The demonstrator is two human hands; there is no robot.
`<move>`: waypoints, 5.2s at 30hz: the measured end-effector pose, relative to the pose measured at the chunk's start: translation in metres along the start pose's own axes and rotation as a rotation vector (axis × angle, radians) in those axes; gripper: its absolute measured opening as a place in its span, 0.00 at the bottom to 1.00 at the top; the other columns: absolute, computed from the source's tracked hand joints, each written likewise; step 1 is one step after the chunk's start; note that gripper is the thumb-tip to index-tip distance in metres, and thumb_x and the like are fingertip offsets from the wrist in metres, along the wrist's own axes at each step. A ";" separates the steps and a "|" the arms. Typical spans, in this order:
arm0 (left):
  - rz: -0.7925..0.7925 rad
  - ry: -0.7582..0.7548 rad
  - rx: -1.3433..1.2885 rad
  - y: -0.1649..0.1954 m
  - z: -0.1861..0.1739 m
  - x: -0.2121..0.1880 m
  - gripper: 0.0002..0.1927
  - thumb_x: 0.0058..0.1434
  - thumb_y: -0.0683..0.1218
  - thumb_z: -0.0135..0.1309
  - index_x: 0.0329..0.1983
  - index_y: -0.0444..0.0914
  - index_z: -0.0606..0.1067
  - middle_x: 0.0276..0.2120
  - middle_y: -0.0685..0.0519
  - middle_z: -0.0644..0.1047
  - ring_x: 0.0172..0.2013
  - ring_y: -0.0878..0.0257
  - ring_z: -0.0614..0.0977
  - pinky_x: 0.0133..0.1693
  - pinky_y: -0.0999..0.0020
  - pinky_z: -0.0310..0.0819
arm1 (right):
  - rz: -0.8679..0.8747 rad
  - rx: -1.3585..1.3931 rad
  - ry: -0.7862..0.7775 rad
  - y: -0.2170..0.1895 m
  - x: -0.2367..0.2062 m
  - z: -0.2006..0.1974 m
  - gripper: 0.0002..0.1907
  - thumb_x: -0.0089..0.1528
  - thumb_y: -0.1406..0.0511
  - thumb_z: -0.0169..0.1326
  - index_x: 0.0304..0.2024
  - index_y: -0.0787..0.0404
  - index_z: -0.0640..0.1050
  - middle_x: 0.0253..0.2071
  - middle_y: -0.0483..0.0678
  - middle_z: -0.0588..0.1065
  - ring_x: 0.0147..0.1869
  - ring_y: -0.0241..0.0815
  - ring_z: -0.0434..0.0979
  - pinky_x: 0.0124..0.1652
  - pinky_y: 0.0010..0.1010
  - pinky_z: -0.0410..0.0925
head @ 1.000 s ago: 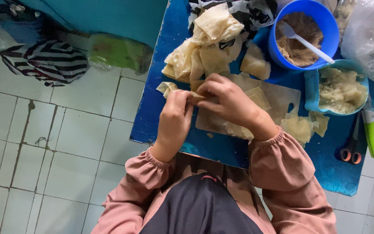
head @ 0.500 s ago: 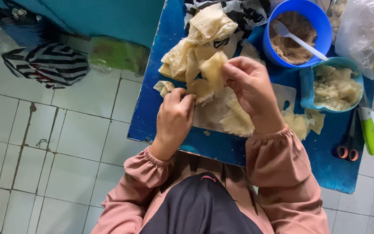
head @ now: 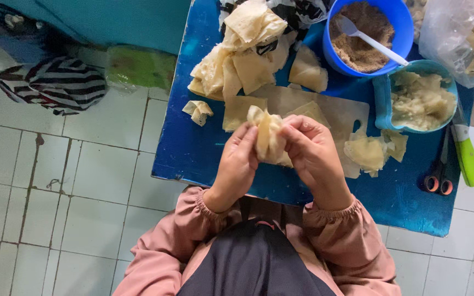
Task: The person sits on the floor at a low blue board and folds thin round pastry sheets in half and into triangular pieces, stacking the folded pieces on a cutting board. They then spoon brown sugar from a blue bowl onto the stacked pieces and press the stack flat with their hands.
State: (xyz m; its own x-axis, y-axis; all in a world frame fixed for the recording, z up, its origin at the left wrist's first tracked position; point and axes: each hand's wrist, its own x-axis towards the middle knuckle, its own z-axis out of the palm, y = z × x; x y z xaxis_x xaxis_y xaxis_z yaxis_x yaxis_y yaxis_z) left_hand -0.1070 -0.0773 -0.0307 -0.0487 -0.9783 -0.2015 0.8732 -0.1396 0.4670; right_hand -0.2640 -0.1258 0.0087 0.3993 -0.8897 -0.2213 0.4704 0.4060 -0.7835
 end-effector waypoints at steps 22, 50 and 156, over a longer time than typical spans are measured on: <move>-0.194 -0.108 0.139 -0.014 -0.005 -0.007 0.20 0.71 0.41 0.55 0.64 0.31 0.70 0.56 0.49 0.77 0.55 0.63 0.79 0.58 0.66 0.73 | -0.004 0.511 0.201 0.008 -0.039 -0.046 0.11 0.75 0.65 0.49 0.54 0.65 0.76 0.54 0.51 0.78 0.59 0.44 0.78 0.62 0.38 0.69; -0.304 -0.097 0.664 0.000 0.005 -0.036 0.13 0.65 0.43 0.59 0.51 0.34 0.76 0.35 0.57 0.79 0.29 0.72 0.75 0.27 0.77 0.67 | -0.216 -0.680 0.281 0.011 -0.093 -0.005 0.03 0.65 0.73 0.59 0.40 0.68 0.80 0.38 0.44 0.77 0.42 0.30 0.76 0.42 0.20 0.69; 0.741 -0.085 1.925 0.035 0.017 -0.030 0.22 0.58 0.42 0.64 0.56 0.39 0.76 0.55 0.48 0.75 0.61 0.48 0.73 0.62 0.56 0.64 | 0.058 -1.845 0.706 -0.087 -0.050 -0.103 0.16 0.65 0.58 0.55 0.51 0.58 0.80 0.34 0.64 0.78 0.41 0.69 0.78 0.40 0.54 0.70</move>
State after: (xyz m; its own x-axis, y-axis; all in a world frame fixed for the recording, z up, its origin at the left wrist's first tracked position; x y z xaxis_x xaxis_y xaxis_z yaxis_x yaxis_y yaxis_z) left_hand -0.0836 -0.0554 0.0059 -0.0698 -0.9075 0.4141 -0.7811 0.3079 0.5432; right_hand -0.4057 -0.1382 0.0281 -0.1669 -0.9846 -0.0514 -0.9619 0.1740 -0.2110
